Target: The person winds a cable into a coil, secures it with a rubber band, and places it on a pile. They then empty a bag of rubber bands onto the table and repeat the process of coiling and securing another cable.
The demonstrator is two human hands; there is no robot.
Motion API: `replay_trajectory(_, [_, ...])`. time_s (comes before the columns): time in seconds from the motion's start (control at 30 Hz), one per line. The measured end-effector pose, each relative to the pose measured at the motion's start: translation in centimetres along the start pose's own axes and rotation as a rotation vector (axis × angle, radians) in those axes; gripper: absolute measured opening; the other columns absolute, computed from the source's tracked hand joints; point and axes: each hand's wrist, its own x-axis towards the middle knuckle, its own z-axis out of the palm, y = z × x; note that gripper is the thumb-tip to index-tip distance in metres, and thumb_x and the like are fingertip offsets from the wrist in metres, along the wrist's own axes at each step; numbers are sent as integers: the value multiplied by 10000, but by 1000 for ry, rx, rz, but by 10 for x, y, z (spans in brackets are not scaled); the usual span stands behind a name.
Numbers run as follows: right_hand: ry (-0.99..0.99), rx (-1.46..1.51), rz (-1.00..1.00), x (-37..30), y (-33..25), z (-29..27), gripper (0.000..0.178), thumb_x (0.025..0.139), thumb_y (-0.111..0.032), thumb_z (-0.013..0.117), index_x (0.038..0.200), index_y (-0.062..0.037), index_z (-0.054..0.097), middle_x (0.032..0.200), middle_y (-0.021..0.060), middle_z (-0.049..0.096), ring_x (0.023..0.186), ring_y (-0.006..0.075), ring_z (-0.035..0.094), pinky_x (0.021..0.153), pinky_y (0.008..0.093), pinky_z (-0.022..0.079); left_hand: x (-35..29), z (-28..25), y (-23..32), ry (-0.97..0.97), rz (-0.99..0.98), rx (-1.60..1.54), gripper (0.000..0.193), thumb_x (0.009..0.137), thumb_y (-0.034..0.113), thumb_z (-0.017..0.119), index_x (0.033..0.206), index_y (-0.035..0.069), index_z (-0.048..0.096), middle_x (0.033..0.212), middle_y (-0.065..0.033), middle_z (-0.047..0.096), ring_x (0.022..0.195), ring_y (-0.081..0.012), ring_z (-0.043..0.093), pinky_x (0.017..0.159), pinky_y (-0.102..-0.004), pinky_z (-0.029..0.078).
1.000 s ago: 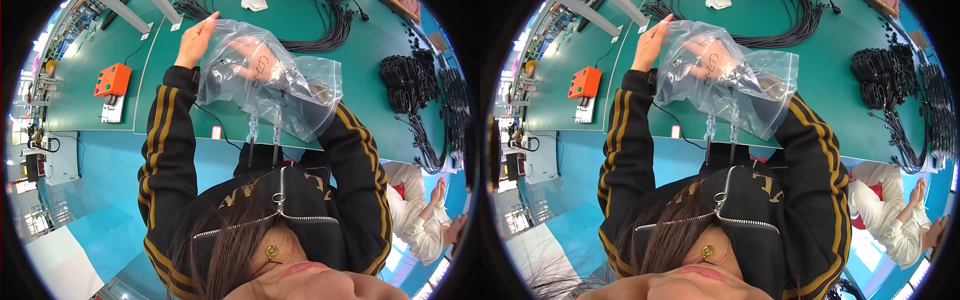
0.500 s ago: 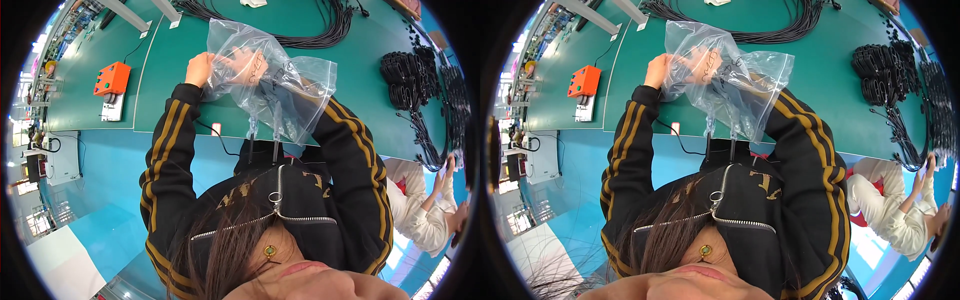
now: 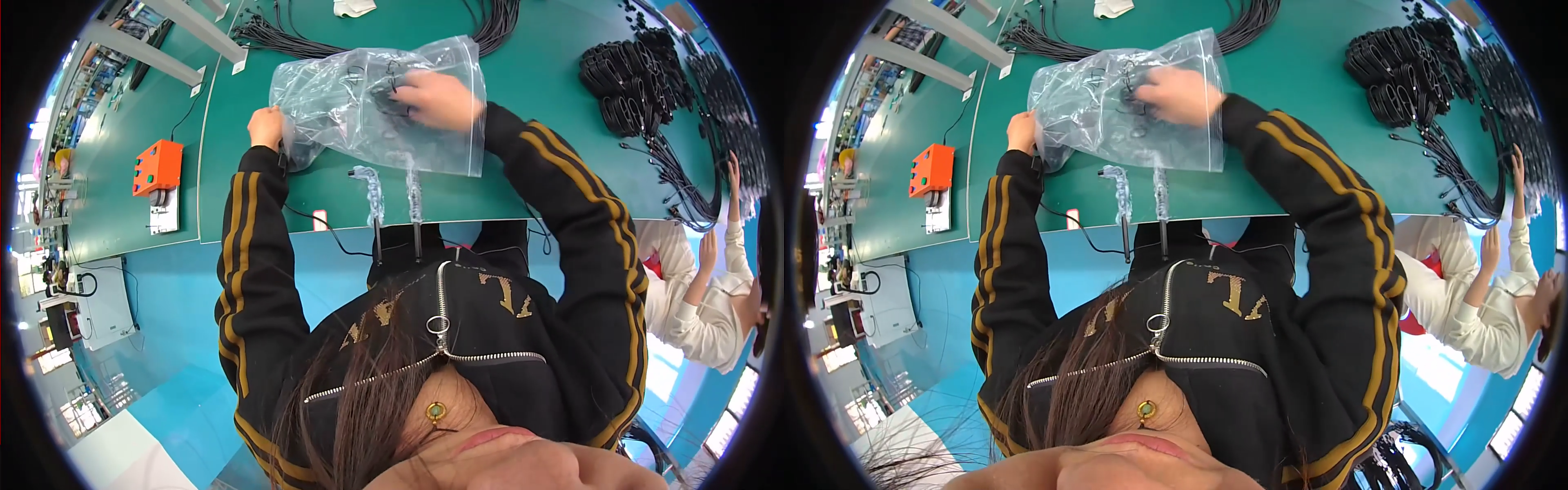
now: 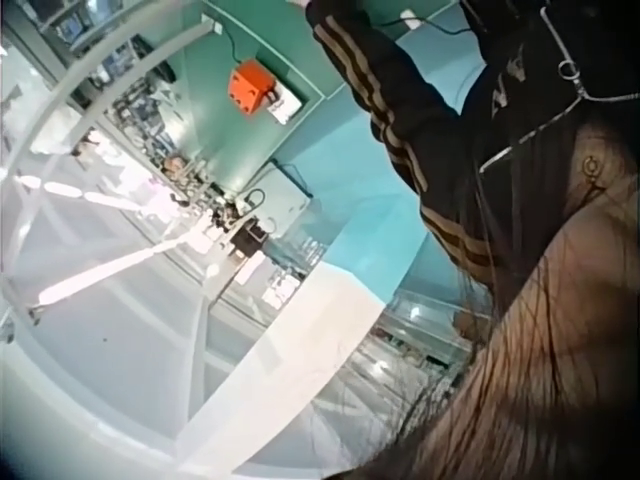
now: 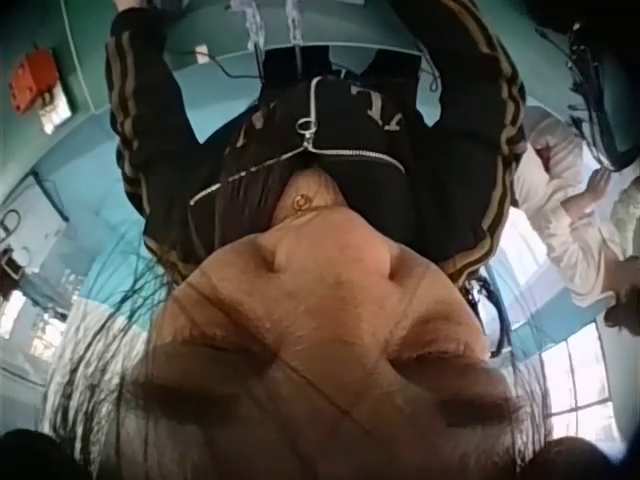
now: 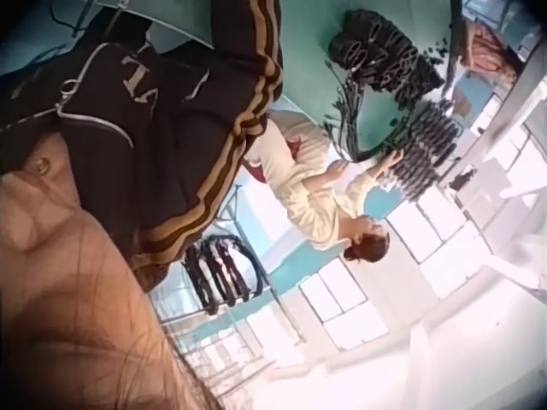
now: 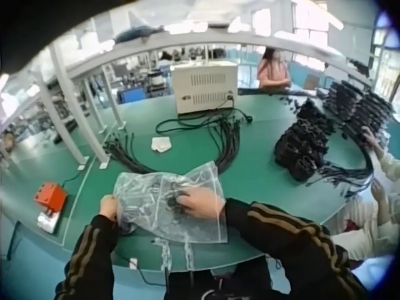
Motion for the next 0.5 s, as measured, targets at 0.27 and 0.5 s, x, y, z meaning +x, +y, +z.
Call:
replay_trajectory(0.27, [205,-1,426,-118,63,-38,306,739,-206,705,1023,-135,616,883,81,558,813,285,585,672,397,493,7,9,1,-85,-99,-131,381,888,325,501,909,-12,677,968,-238,639,970,-421,582,858,-447,442])
replay_trajectory(0.5, [59,-193,510,-144,70,-53,383,801,-319,674,1146,-166,609,1060,100,597,968,297,592,810,364,488,14,4,-14,-131,-161,-434,362,888,331,569,849,-17,663,722,-113,634,616,-250,591,566,-364,451])
